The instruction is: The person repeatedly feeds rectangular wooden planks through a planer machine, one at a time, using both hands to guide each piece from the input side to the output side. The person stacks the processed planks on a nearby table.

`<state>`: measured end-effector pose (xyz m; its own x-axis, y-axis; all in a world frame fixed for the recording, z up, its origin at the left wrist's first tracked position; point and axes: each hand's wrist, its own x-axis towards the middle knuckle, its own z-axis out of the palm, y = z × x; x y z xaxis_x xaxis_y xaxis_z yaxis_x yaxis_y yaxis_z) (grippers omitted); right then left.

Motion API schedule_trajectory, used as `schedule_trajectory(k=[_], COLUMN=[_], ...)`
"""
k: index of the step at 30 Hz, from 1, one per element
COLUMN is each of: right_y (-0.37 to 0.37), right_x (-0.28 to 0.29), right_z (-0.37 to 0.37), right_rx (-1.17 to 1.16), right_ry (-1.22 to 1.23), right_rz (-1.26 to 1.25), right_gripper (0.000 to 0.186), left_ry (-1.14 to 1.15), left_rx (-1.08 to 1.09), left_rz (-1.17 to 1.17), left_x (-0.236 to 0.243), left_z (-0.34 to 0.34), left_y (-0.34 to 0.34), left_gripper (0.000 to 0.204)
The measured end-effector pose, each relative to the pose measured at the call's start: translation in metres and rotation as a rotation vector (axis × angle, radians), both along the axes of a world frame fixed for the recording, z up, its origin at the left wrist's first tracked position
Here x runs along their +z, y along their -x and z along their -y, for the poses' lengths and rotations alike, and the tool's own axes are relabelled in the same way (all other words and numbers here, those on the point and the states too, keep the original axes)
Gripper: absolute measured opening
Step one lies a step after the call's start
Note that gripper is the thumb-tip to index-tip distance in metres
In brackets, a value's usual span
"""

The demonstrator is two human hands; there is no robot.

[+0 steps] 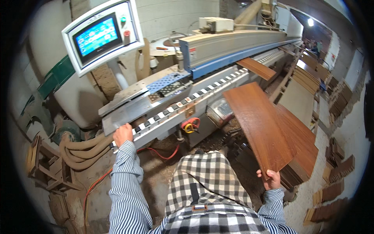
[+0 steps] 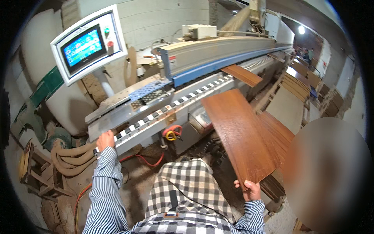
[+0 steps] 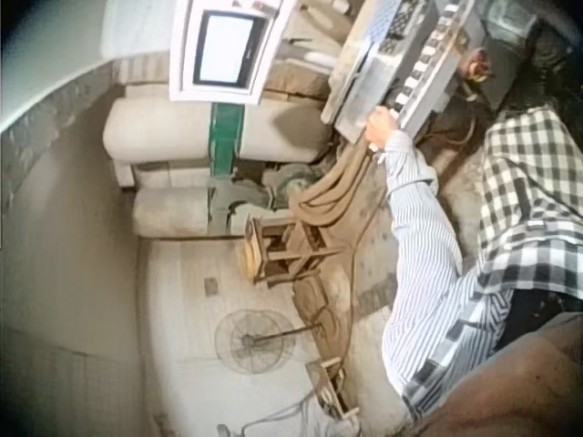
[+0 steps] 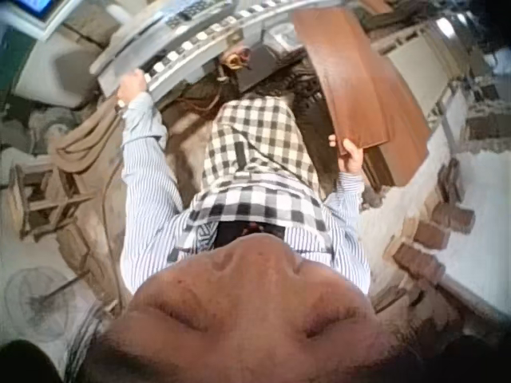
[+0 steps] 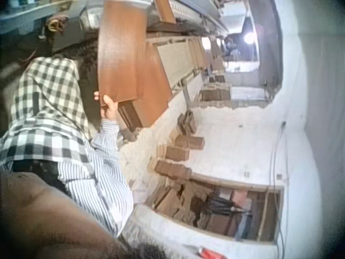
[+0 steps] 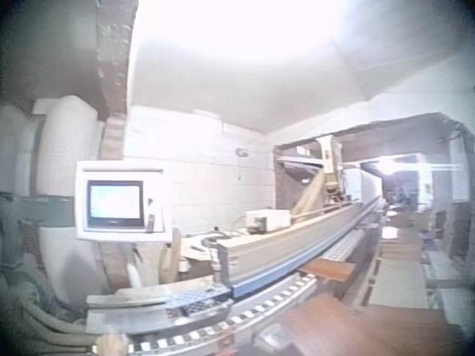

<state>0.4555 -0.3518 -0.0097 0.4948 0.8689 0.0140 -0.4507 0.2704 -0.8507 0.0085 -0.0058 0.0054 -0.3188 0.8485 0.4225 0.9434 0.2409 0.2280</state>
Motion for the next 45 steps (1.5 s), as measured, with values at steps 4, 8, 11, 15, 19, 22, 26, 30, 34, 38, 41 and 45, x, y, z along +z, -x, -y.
schedule_trajectory(k=[4, 8, 11, 15, 19, 22, 26, 30, 34, 38, 41, 45], right_y=[0.044, 0.087, 0.131, 0.175, 0.193, 0.209, 0.213, 0.217, 0.213, 0.194, 0.180, 0.164], right_x=[0.009, -0.010, -0.010, -0.004, -0.007, -0.006, -0.023, -0.026, -0.031, -0.027, -0.031, -0.026], right_z=[-0.062, -0.130, -0.164, -0.194, -0.215, -0.223, -0.228, -0.222, -0.220, -0.222, -0.226, -0.229], right_rx=[0.264, 0.541, 0.642, 0.813, 1.125, 1.132, 1.083, 0.952, 0.854, 0.784, 0.719, 0.607], right_ry=[0.043, 0.059, 0.065, 0.119, 0.138, 0.063, 0.007, 0.001, 0.007, 0.043, 0.021, 0.055], right_rz=[-0.092, -0.131, -0.032, 0.007, 0.051, 0.139, 0.226, 0.219, 0.245, 0.326, 0.294, 0.337], right_gripper=[0.047, 0.043, 0.036, 0.038, 0.038, 0.037, 0.033, 0.028, 0.025, 0.025, 0.025, 0.025], left_ry=[0.084, 0.059, -0.010, -0.005, -0.009, 0.018, 0.064, 0.081, 0.089, 0.047, 0.034, 0.036], left_rx=[-0.001, -0.009, -0.023, -0.031, -0.032, -0.027, -0.041, -0.025, -0.015, -0.026, -0.030, -0.030], left_rz=[0.071, 0.083, 0.052, 0.026, 0.052, 0.044, 0.052, 0.074, 0.082, 0.063, 0.067, 0.067], left_x=[0.012, 0.011, 0.007, 0.007, 0.008, 0.008, 0.010, 0.011, 0.010, 0.011, 0.011, 0.006], left_z=[0.004, 0.004, 0.004, 0.004, 0.004, 0.004, 0.003, 0.003, 0.003, 0.005, 0.005, 0.001], left_y=[-0.003, 0.001, 0.000, -0.002, -0.003, 0.000, -0.001, -0.003, -0.001, -0.004, -0.004, 0.000], left_gripper=[0.045, 0.043, 0.042, 0.042, 0.043, 0.043, 0.043, 0.043, 0.042, 0.042, 0.042, 0.042])
